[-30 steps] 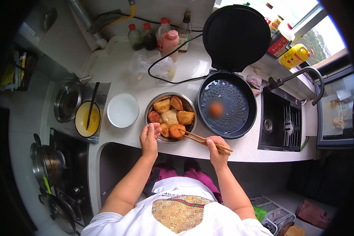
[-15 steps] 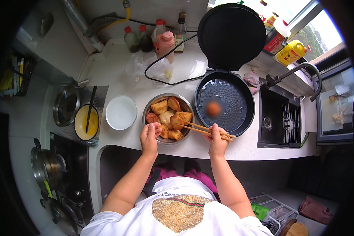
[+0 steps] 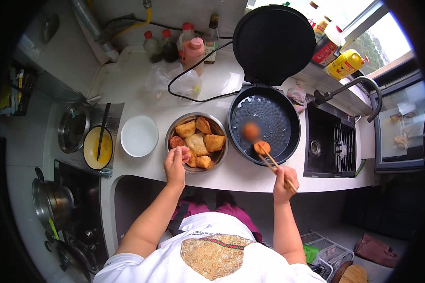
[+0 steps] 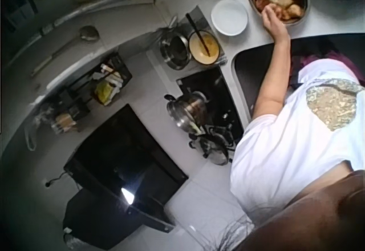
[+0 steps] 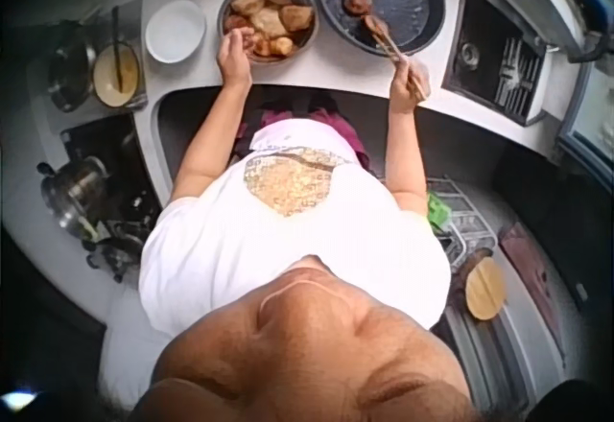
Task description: The person stirs a pot on a stove, retrieves chopsticks from a drawer, and uses them to move fried items from a bowl into a pan before washing a cucumber in a sink.
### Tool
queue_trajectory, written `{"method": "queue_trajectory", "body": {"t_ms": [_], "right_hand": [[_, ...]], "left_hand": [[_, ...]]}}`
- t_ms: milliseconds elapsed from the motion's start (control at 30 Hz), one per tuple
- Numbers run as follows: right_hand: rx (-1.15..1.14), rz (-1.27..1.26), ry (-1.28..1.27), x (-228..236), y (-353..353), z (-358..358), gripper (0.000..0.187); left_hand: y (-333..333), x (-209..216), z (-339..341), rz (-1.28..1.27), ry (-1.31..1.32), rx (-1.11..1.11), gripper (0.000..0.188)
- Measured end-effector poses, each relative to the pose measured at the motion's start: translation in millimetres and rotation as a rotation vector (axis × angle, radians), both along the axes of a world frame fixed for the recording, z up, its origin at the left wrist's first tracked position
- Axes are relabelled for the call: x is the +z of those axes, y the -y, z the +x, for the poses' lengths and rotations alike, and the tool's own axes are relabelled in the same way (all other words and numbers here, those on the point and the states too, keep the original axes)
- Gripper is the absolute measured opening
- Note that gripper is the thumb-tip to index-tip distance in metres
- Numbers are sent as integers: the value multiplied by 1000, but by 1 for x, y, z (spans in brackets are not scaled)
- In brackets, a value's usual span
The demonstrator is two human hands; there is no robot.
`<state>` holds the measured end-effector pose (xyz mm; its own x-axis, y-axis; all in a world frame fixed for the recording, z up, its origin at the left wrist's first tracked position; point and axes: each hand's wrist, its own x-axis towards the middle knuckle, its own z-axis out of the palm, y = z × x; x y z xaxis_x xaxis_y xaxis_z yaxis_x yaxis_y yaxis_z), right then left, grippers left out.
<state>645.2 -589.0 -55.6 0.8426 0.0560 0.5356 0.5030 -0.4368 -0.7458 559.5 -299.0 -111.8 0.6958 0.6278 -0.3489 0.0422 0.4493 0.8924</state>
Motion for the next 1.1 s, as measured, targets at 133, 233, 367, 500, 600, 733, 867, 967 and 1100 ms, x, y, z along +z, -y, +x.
{"method": "queue_trajectory", "body": {"t_ms": [133, 233, 367, 500, 600, 733, 867, 967, 1100], "right_hand": [[-19, 17, -8, 10, -12, -17, 9], [0, 199, -152, 13, -30, -24, 10], [185, 259, -396, -2, -58, -24, 9], [222, 411, -551, -12, -86, -20, 10], [221, 535, -721, -18, -115, -11, 10], [275, 630, -809, -37, -155, -15, 13], [503, 61, -77, -31, -177, -32, 6], [565, -70, -53, -29, -178, -47, 10], [432, 58, -84, -35, -172, -48, 10]], "left_hand": [[-5, 1, 1, -4, 31, 45, 28], [-15, 0, -2, 12, -12, 80, 28], [-27, 4, -10, 29, -38, 138, 29], [-32, 2, -21, 39, -19, 164, 30], [-31, -5, -28, 46, -74, 180, 29], [-23, -7, -26, 62, -94, 191, 28], [-23, -9, -27, 95, -103, 157, 30], [-25, -10, -26, 111, -103, 146, 30], [-26, -8, -26, 107, -107, 140, 29]]}}
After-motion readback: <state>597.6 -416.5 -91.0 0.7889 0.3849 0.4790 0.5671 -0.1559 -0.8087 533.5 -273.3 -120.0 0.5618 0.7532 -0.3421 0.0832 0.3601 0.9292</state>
